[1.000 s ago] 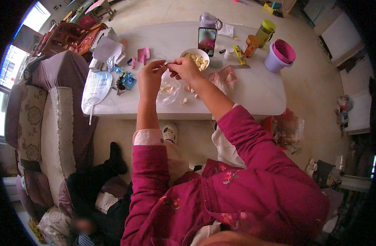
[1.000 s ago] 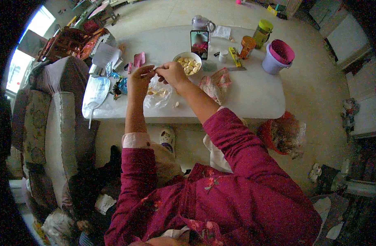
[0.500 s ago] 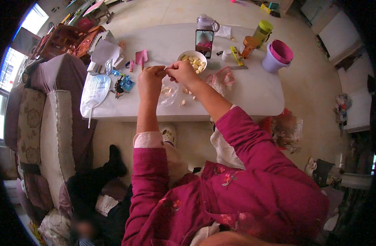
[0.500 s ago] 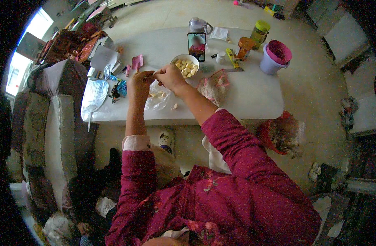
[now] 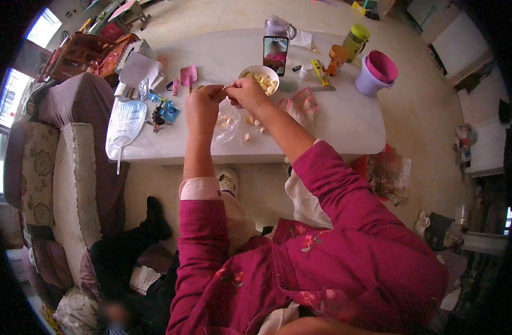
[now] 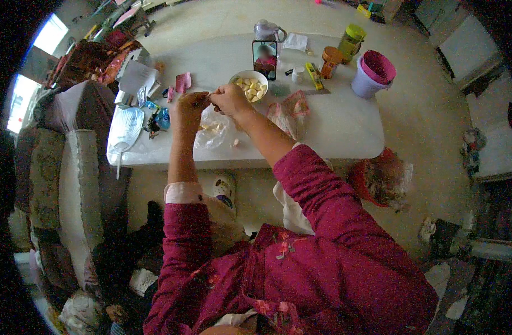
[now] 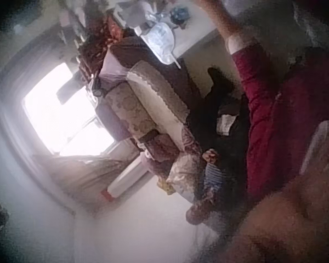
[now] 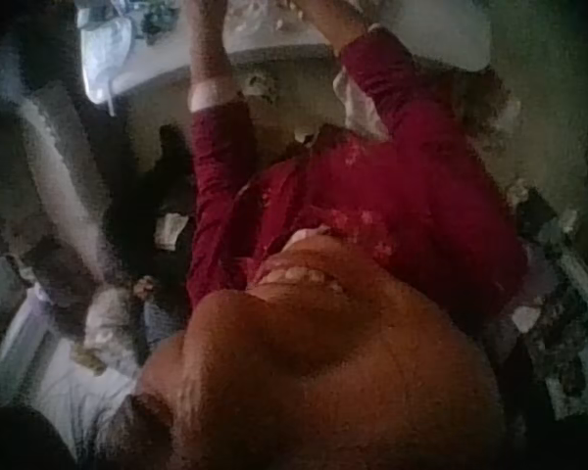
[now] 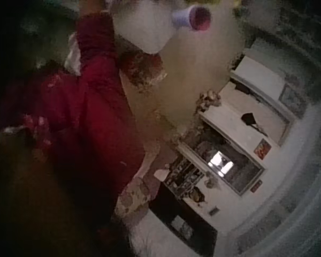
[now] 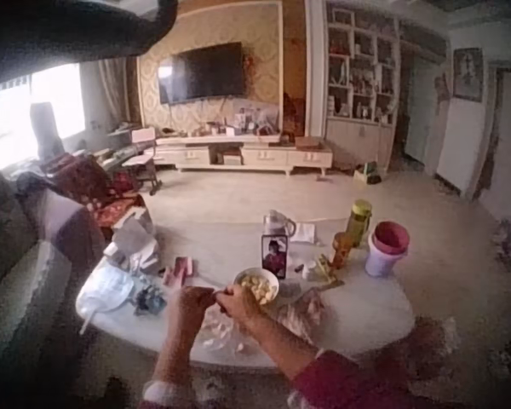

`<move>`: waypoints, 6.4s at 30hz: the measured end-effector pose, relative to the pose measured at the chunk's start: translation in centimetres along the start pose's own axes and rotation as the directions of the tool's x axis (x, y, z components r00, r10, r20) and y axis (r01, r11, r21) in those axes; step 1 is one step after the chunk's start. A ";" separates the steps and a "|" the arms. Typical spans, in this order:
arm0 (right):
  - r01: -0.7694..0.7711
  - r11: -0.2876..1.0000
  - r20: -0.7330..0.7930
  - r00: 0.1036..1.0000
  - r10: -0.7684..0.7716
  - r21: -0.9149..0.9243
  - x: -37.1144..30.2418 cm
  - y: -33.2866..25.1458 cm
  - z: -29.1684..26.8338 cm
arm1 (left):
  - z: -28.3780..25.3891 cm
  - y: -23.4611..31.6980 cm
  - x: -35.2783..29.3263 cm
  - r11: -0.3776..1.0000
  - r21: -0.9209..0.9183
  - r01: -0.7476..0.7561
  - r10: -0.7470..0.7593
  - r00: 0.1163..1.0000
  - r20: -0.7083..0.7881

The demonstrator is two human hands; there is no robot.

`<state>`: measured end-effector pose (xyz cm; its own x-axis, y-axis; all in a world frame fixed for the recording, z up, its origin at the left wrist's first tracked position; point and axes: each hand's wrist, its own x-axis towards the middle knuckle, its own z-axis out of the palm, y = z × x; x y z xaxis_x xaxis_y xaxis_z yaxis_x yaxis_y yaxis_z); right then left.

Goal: The person peels garlic cloves by hand, separating the skins from the cloves and placing the peeled garlic into a white bowl. The person handles the garlic cloves one by one, discarding the skins onto the table surface.

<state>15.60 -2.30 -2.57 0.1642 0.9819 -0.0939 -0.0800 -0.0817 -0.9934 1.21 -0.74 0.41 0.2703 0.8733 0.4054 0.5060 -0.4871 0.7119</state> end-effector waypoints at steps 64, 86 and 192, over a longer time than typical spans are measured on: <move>-0.100 0.995 0.158 0.983 0.099 -0.003 -1.1 -1.7 0.3 | -1.8 -1.3 0.0 0.862 -0.438 0.257 -0.172 0.959 0.224; 0.043 0.896 0.088 0.992 -0.092 0.442 -1.2 -1.7 0.7 | -3.1 -0.4 0.0 0.501 -0.758 0.417 -0.257 0.908 0.330; 0.240 0.943 -0.020 0.970 -0.242 0.232 -0.3 -1.1 0.9 | -1.4 0.8 0.3 0.567 -0.629 0.532 -0.375 0.846 0.378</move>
<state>14.76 -2.37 -1.43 0.1981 0.9690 0.1478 -0.2637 0.1979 -0.9441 0.55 -0.89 1.86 0.3490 0.9265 -0.1407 -0.0846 0.1806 0.9799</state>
